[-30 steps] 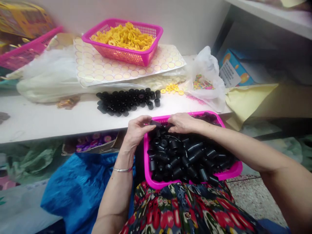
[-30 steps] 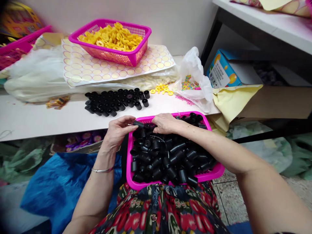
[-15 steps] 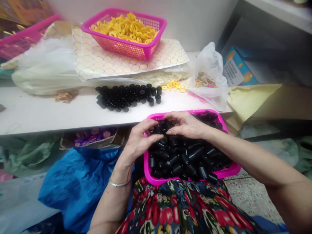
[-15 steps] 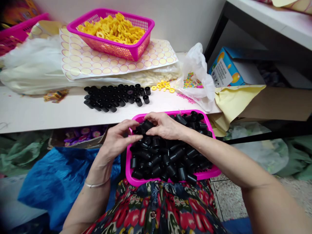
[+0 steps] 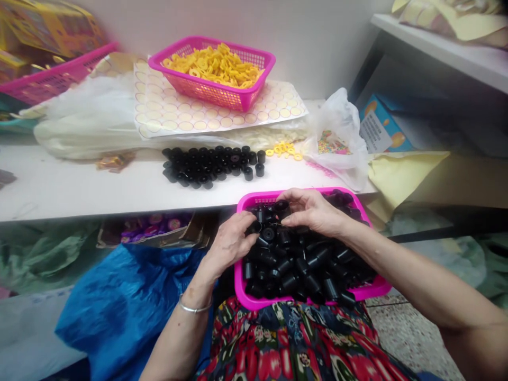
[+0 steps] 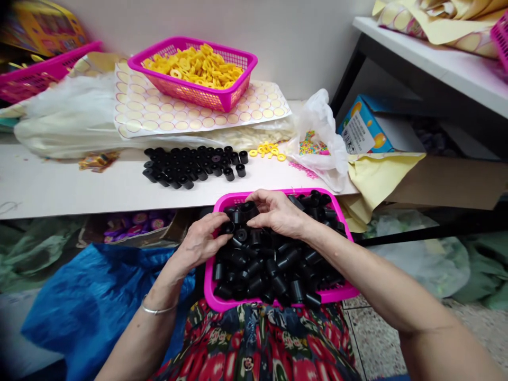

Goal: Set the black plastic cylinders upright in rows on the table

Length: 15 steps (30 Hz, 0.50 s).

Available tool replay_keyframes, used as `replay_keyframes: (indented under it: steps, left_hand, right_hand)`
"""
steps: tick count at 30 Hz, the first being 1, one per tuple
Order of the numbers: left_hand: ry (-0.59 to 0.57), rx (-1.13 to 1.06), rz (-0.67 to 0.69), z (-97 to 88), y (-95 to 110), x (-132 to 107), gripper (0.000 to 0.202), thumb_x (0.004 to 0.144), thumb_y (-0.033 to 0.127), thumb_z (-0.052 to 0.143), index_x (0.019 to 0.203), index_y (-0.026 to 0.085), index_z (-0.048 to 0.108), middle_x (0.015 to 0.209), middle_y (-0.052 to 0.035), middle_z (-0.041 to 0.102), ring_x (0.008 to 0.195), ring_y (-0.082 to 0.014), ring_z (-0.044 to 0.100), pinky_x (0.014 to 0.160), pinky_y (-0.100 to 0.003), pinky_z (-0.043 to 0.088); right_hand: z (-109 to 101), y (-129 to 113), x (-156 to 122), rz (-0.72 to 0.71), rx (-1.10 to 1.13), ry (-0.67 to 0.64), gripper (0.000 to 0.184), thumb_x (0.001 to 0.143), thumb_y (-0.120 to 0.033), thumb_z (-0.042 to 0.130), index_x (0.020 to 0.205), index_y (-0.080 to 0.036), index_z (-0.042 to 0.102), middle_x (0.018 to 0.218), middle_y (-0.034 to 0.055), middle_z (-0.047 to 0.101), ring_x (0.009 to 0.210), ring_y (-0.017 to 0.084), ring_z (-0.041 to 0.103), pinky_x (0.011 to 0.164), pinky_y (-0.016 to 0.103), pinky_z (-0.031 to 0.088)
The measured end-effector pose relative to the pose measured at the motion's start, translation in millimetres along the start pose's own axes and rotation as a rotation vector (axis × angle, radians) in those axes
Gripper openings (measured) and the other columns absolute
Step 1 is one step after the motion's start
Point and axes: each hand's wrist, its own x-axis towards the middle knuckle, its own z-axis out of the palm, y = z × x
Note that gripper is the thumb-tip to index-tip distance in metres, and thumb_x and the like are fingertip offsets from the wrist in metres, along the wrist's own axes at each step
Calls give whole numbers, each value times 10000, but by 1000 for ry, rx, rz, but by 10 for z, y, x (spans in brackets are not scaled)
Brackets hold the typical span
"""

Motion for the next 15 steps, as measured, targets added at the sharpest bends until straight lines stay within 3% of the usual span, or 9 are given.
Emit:
replay_keyframes:
  steps: [2, 5, 8, 11, 15]
  left_hand:
    - [111, -250, -121, 16, -1, 2, 241, 690, 185, 690, 927, 178, 647, 860, -32, 658, 775, -166, 597, 732, -298, 484]
    - [287, -804, -327, 19, 78, 22, 337, 582, 167, 790, 896, 161, 667, 775, -10, 671, 689, -128, 608, 663, -247, 500]
    - [348, -1255, -419, 1, 181, 69, 405, 532, 137, 820, 917, 171, 700, 777, -11, 692, 637, -97, 615, 606, -200, 506]
    - [323, -1438, -474, -12, 231, 113, 365, 529, 139, 826, 880, 165, 729, 771, -23, 704, 608, -92, 621, 559, -178, 515]
    - [311, -1476, -477, 0, 235, 129, 315, 531, 132, 828, 834, 144, 741, 777, -30, 711, 597, -90, 624, 534, -162, 518]
  right_hand:
    - [-3, 13, -26, -41, -57, -5, 342, 618, -98, 705, 938, -173, 609, 839, -25, 637, 789, 131, 594, 755, 284, 454]
    - [37, 31, -63, -85, -173, -16, 349, 661, -109, 679, 999, -171, 617, 920, -1, 640, 885, 155, 587, 830, 317, 441]
    - [117, 22, -94, -155, -337, -23, 365, 700, -108, 654, 1058, -166, 614, 987, 25, 634, 927, 171, 580, 858, 338, 438]
    - [180, -8, -109, -275, -492, -16, 358, 718, -93, 642, 1069, -156, 615, 988, 37, 622, 917, 171, 574, 841, 329, 444]
    - [197, -38, -110, -319, -568, -14, 351, 748, -84, 616, 1094, -140, 605, 975, 48, 616, 884, 166, 578, 791, 309, 461]
